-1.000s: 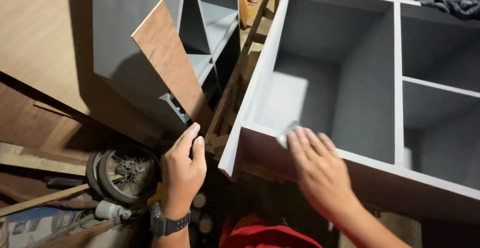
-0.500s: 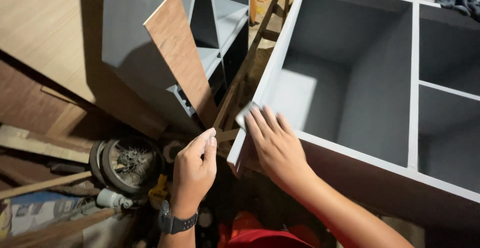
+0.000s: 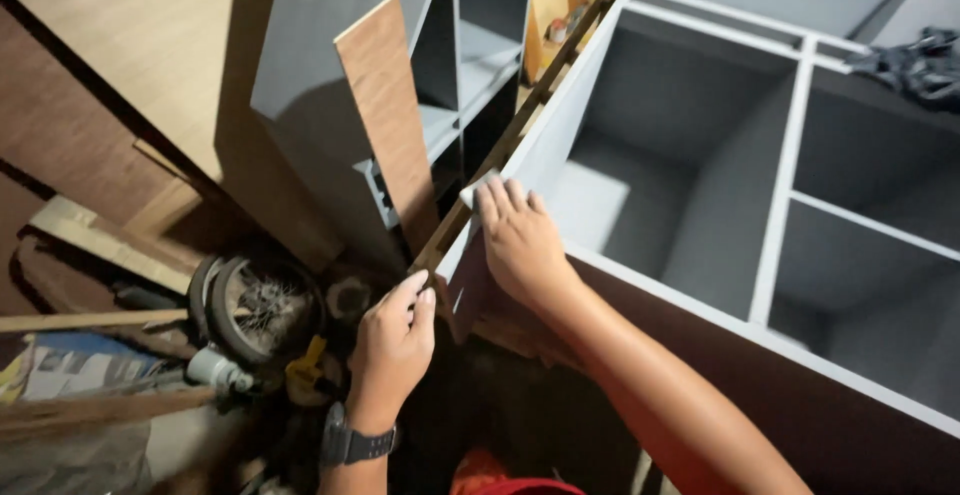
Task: Sanding the edges and corners of a wooden cabinet frame and wiping away dust with a cloth.
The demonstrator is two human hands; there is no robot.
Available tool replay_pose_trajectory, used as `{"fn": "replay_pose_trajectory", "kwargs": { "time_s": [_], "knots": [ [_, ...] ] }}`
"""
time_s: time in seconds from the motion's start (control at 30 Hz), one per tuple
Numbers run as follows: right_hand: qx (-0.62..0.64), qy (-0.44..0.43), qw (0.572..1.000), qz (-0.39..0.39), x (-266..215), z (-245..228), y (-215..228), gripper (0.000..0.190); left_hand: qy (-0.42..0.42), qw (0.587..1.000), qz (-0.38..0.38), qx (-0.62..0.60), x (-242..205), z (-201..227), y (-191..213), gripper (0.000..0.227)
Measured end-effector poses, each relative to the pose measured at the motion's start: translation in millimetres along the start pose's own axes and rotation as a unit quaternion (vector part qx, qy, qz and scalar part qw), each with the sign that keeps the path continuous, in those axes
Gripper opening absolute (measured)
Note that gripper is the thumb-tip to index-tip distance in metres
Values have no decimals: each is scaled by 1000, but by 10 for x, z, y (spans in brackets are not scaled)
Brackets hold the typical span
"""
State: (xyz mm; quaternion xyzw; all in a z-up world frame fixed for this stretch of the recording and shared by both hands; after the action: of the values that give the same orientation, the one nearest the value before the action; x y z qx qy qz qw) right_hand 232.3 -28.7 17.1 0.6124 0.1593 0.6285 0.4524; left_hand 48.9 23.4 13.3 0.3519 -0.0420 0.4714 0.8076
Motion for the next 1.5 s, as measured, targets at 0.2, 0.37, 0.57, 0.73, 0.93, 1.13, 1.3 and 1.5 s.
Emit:
{"fn": "replay_pose_trajectory", "kwargs": {
  "time_s": [0.2,0.37,0.57,0.73,0.93,1.13,1.3,1.5],
  "knots": [
    [6,15,1000,-24,-192,-58,56,61,69,997,-18,-9,-157,-279,-196,49],
    [19,-14,999,-24,55,-23,-126,61,118,992,-44,-34,-162,-339,-335,60],
    [-18,35,999,27,-163,-226,255,61,144,988,-41,-35,-153,-508,-388,61],
    [21,-21,999,25,31,-79,95,52,156,985,-62,-41,-162,-416,-331,61],
    [-9,32,999,9,-143,-264,217,59,174,982,-67,-13,-261,-740,-391,61],
    [-5,-5,1000,0,-35,-193,-30,58,152,987,-54,-19,-284,-729,-281,56],
    [66,55,996,-1,-293,-634,328,130,138,989,-37,-24,-299,-748,-107,53],
    [30,23,997,-65,-91,-496,148,62,211,975,-66,6,-379,-736,17,54]
  ]
}}
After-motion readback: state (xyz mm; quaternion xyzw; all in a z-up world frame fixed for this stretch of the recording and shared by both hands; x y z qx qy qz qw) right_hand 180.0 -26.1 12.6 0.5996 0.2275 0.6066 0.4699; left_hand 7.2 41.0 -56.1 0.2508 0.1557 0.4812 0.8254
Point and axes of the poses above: each hand's wrist, its own x-axis towards the middle knuckle, its own y-axis out of the back of the hand, z = x × y, the point moved 10 cm from there along x, towards the middle knuckle, and after that the axes turned 10 degrees about z, right-handed, at the moved point
